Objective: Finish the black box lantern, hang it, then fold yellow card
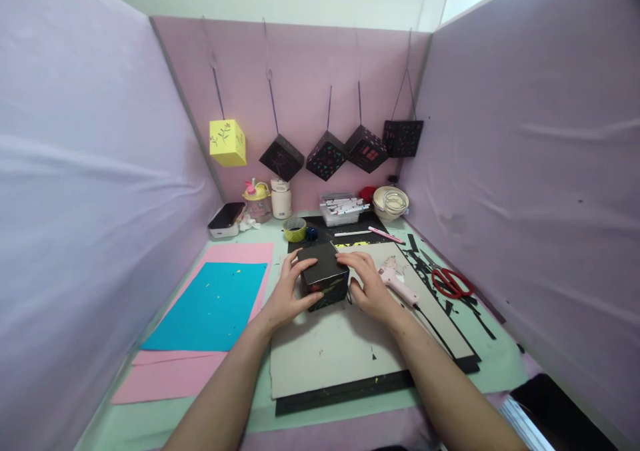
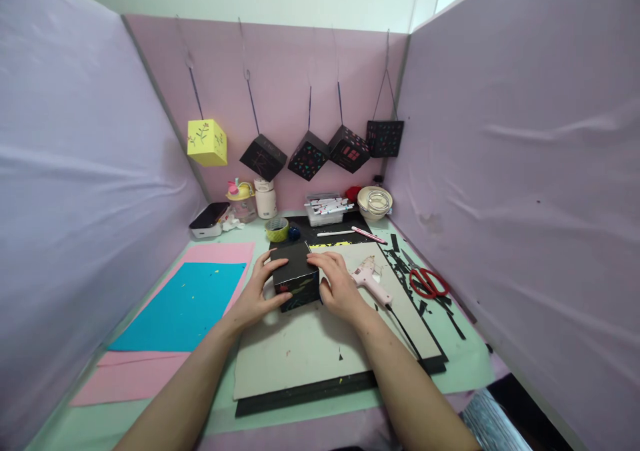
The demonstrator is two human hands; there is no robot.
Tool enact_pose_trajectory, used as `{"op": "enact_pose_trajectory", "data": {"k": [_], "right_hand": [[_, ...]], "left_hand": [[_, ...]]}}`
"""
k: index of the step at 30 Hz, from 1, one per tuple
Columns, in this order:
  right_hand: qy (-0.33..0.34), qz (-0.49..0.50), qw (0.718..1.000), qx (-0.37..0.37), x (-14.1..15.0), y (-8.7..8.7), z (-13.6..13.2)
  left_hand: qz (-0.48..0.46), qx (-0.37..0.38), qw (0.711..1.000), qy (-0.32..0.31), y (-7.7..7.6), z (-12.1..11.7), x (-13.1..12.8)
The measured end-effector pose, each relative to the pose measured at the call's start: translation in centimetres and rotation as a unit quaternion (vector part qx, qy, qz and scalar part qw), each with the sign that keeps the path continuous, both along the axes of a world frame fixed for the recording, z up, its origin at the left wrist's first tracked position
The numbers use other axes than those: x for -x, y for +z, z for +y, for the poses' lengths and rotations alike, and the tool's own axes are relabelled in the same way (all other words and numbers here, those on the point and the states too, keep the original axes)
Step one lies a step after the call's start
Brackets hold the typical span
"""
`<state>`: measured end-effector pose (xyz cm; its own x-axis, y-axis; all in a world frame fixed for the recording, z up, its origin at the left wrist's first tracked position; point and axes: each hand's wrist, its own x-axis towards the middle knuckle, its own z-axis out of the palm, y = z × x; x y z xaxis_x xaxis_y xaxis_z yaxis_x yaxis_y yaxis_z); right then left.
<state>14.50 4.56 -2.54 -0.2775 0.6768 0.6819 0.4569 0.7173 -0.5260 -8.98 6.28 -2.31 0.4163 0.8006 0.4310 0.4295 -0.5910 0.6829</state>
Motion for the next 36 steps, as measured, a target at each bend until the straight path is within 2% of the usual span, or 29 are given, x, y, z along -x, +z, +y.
{"op": "enact_pose_trajectory", "data": {"k": [5, 22, 25, 27, 29, 31, 33, 36], "right_hand": [[-0.014, 0.014, 1.000, 0.005, -0.1, 0.2, -0.3], [0.004, 0.010, 1.000, 0.017, 0.0, 0.0, -0.5], [-0.006, 0.053, 0.998, 0.021, 0.1, -0.1, -0.4], [-0.016, 0.135, 0.990, 0.043, 0.0, 0.0, 0.0], [-0.028, 0.240, 0.966, 0.094, -0.1, 0.7, 0.5], [-0.034, 0.318, 0.932, 0.172, -0.2, 1.9, 1.2], [-0.019, 0.343, 0.904, 0.254, -0.2, 3.4, 1.7], [0.031, 0.309, 0.891, 0.330, 0.3, 5.3, 2.3]], "left_hand": [[-0.001, 0.000, 1.000, 0.002, 0.0, 0.0, 0.1], [-0.001, 0.013, 1.000, 0.002, 0.2, -0.1, -0.1], [-0.025, 0.027, 0.999, 0.003, 0.2, -0.1, 0.0], [-0.067, 0.066, 0.996, -0.003, 0.2, -0.1, 0.1], [-0.140, 0.134, 0.981, -0.032, 0.2, -0.1, 0.4], [-0.228, 0.215, 0.946, -0.087, 0.4, 0.0, 0.7], [-0.299, 0.285, 0.899, -0.145, 0.6, 0.0, 1.0], [-0.350, 0.349, 0.849, -0.187, 0.9, -0.2, 1.4]]}}
